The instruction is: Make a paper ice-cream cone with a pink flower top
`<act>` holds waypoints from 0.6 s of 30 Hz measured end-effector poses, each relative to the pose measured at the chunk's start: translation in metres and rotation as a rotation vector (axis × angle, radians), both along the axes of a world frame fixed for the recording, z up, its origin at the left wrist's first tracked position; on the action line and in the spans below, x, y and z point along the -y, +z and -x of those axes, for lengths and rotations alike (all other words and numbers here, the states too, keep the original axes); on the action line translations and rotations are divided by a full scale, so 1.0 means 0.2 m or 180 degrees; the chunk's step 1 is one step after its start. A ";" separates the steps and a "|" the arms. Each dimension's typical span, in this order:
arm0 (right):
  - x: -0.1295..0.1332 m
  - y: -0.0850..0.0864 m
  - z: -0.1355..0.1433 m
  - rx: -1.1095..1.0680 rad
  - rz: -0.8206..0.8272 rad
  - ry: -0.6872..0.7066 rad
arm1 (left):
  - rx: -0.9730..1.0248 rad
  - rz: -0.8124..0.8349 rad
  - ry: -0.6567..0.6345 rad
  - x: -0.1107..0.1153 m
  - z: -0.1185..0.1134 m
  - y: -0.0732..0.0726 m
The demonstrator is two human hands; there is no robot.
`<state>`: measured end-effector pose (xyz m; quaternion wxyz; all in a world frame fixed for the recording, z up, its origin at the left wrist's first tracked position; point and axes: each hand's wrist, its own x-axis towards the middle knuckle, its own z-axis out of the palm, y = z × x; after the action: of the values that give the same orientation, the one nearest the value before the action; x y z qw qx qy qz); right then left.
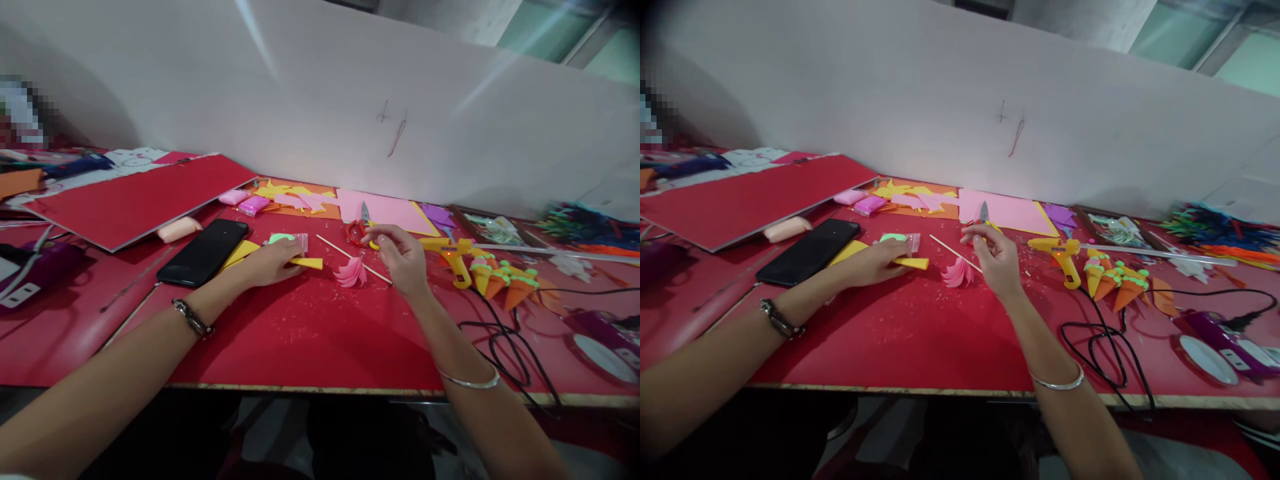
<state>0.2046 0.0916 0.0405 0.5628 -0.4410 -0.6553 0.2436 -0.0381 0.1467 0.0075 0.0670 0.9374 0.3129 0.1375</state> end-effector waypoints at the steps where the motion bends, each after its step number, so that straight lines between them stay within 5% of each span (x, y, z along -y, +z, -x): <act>1: 0.00 0.00 0.00 0.0032 -0.0025 -0.0016 | 0.0003 -0.0011 -0.0054 0.00 0.00 0.00; 18: -0.03 0.02 -0.07 0.0561 -0.0749 -0.0831 | 0.0010 0.0137 -0.0202 0.00 0.01 0.02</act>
<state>0.2179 0.0979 0.0442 0.5778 -0.4730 -0.6633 0.0507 -0.0392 0.1462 0.0110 0.0919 0.9450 0.2858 0.1300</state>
